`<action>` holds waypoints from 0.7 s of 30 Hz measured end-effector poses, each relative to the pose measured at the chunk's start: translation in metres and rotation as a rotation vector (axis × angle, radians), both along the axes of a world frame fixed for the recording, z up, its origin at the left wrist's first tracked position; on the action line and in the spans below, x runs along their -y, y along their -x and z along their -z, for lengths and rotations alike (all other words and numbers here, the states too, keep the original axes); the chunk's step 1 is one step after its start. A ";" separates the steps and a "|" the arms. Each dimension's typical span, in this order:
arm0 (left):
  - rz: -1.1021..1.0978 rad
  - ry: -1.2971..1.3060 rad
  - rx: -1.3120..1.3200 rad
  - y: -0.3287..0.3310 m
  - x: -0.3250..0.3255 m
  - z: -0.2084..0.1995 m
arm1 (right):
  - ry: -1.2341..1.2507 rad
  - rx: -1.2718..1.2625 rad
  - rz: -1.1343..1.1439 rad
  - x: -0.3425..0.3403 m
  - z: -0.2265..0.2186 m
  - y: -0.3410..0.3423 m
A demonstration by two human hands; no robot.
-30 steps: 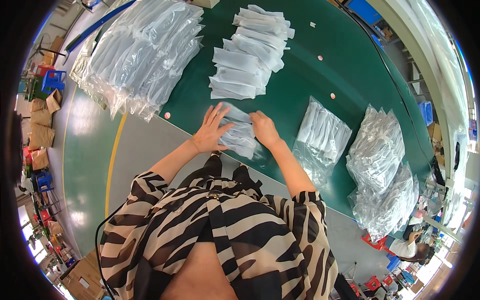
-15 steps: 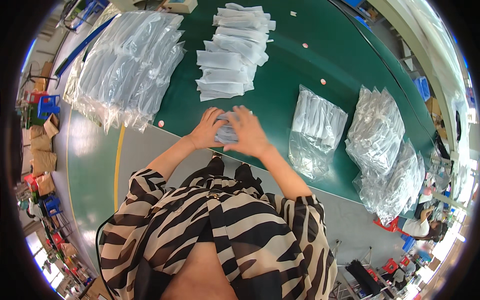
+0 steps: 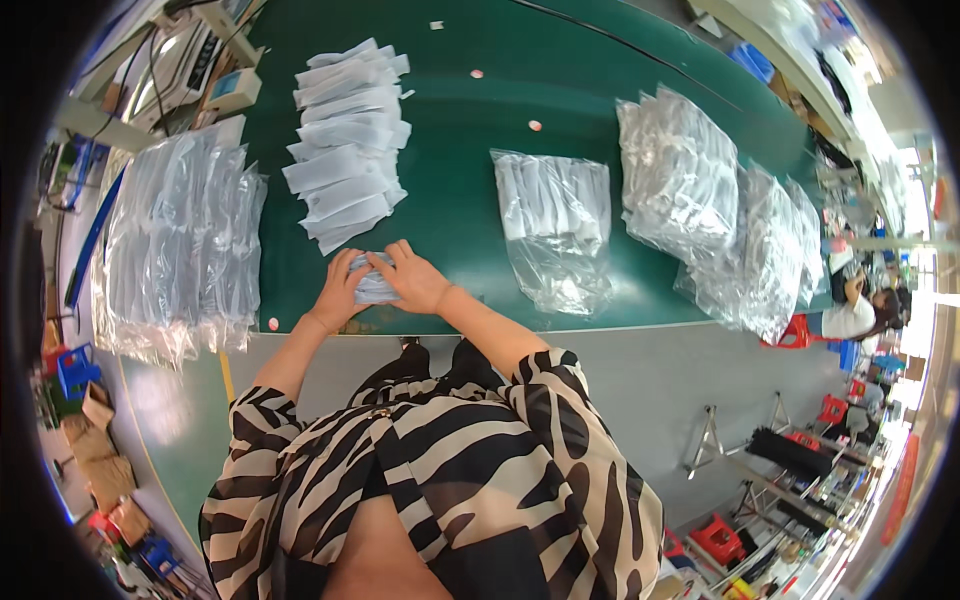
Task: Folding white items and placing them into individual plastic bags at a packaging station.
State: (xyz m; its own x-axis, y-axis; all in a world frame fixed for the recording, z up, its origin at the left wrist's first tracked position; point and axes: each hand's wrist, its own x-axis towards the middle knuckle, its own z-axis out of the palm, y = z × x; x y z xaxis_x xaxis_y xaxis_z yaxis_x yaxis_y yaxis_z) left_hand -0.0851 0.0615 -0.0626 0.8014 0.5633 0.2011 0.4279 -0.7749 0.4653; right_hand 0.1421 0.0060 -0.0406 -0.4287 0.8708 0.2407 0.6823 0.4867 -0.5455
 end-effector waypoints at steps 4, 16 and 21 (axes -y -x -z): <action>0.223 0.278 0.059 -0.041 -0.007 -0.046 | 0.108 -0.133 0.233 0.043 -0.020 -0.018; 0.223 0.158 0.340 -0.310 0.106 -0.094 | 0.274 -0.126 1.334 0.313 -0.094 -0.164; 0.347 0.335 0.299 -0.332 0.112 -0.103 | 0.224 -0.121 1.323 0.279 -0.086 -0.179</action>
